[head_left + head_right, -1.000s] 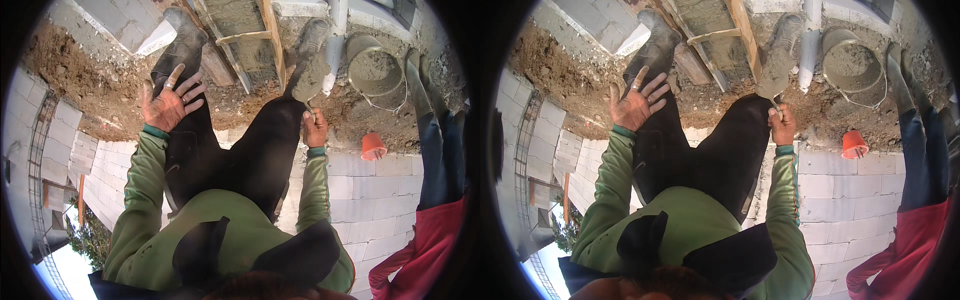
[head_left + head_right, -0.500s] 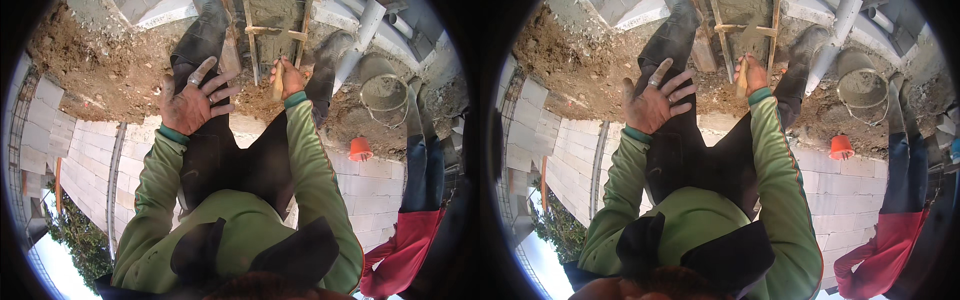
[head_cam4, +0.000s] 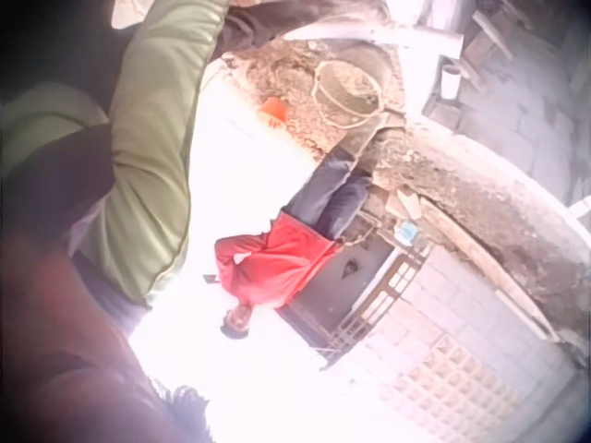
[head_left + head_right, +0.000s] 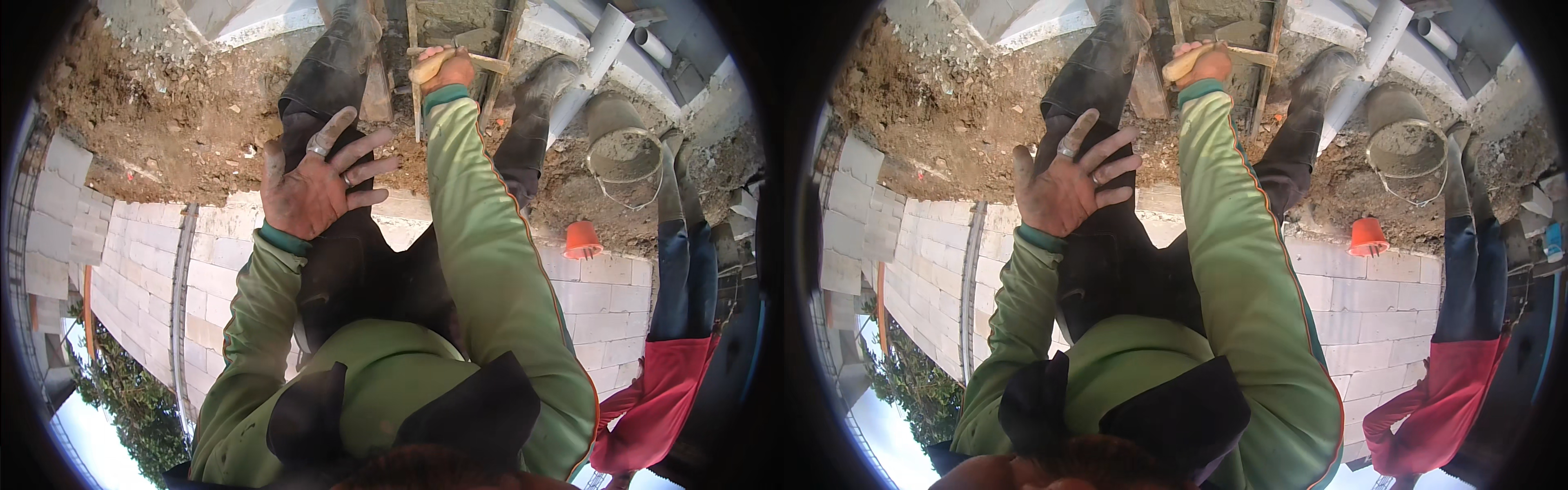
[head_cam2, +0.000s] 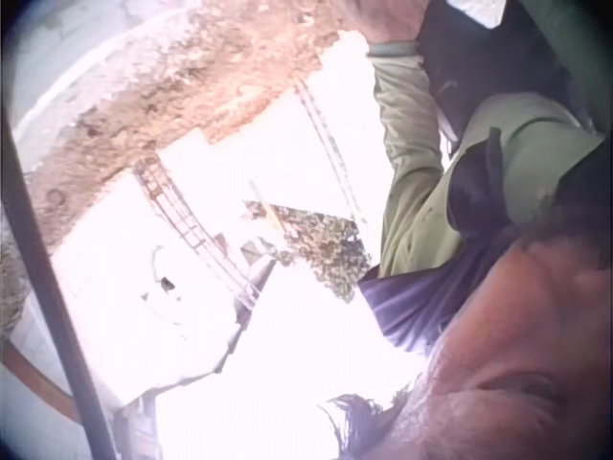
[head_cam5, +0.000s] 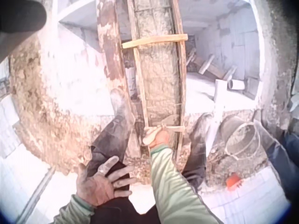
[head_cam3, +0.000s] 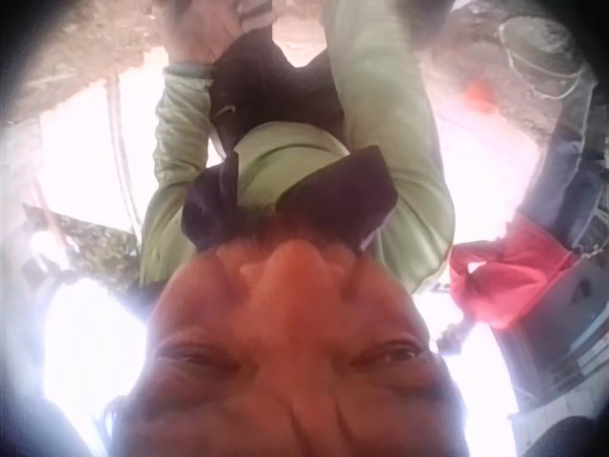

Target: The person uses a trowel to smooth wet concrete within a wooden form, pours more concrete from a bucket into the form, and maneuvers a wooden plank above the foundation structure.

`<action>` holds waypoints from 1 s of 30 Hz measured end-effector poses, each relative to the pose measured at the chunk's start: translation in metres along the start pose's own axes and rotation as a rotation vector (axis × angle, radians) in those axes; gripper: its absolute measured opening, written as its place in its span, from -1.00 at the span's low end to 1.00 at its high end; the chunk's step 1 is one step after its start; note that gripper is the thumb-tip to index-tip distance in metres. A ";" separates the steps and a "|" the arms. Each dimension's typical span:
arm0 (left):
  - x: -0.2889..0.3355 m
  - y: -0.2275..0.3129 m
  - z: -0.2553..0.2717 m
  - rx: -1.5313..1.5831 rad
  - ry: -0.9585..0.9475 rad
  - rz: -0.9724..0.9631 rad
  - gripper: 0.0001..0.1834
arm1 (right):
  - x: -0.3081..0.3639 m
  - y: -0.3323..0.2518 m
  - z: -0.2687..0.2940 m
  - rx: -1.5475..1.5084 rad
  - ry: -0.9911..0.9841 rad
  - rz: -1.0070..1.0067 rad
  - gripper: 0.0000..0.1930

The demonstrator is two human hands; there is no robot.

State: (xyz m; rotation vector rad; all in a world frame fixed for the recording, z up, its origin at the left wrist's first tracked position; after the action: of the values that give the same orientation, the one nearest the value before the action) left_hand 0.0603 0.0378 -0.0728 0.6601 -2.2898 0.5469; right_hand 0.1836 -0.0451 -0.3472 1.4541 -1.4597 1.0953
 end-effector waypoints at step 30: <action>-0.003 0.012 -0.022 0.002 -0.082 -0.040 0.12 | 0.118 -0.164 -0.017 1.000 -0.023 0.180 -0.77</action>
State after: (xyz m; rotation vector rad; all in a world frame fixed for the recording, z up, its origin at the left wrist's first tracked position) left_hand 0.0664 0.0601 -0.0625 0.7403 -2.3474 0.5120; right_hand 0.3429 -0.0618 -0.2220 1.9910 -1.0805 2.1021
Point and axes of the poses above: each hand's wrist, its own x-axis away from the middle knuckle, its own z-axis out of the back of the hand, y = z × x, the point moved 9 cm from there along -x, towards the middle knuckle, and after that the axes turned 15 degrees about -y, right-handed, at the moved point
